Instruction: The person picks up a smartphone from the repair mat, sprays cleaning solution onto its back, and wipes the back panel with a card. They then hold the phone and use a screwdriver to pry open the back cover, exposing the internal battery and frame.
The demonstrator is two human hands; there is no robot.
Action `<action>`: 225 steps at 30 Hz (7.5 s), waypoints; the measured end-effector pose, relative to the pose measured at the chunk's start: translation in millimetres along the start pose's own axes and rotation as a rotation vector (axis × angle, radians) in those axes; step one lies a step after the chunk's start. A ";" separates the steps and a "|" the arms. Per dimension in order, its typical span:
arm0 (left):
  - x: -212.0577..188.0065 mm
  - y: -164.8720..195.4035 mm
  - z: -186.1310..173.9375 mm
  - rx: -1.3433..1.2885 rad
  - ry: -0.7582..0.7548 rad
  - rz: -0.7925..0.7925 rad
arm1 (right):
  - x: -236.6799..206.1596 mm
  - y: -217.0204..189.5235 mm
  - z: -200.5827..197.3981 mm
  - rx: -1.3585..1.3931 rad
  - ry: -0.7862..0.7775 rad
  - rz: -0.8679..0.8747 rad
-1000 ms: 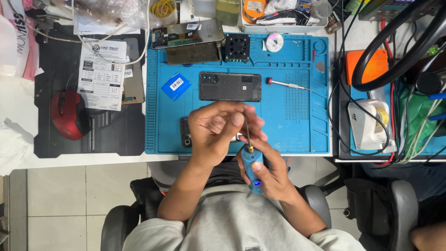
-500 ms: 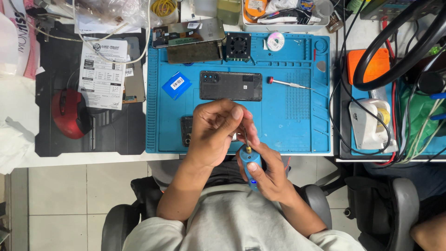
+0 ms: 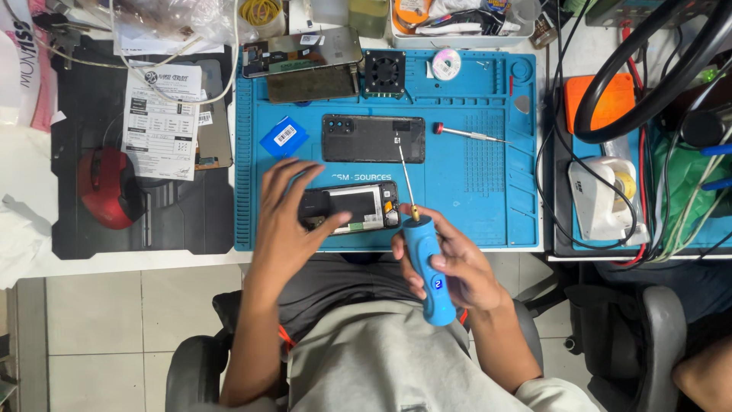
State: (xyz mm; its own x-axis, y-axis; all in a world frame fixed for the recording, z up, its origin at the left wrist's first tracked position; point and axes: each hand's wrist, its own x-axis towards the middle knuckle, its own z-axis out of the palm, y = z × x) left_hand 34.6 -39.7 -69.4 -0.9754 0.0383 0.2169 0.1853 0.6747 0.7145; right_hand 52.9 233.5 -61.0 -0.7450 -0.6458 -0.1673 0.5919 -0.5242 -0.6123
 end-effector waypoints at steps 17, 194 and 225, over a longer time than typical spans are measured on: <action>-29.7 -36.3 -2.4 0.049 -0.126 -0.032 | -11.6 5.0 1.5 -0.176 -0.001 -0.138; 31.7 65.6 77.5 -1.598 0.817 0.369 | -14.4 61.1 56.3 -1.132 0.437 -0.155; 33.1 61.6 78.9 -1.756 0.745 0.272 | -1.1 31.9 56.9 -1.343 0.475 -0.148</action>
State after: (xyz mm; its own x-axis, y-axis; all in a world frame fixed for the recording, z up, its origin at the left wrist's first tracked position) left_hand 4.3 61.3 -70.7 -0.7524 -0.5966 0.2791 0.6581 -0.6978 0.2828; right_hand 90.2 185.9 -36.4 -0.9620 -0.2488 -0.1121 -0.0340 0.5170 -0.8553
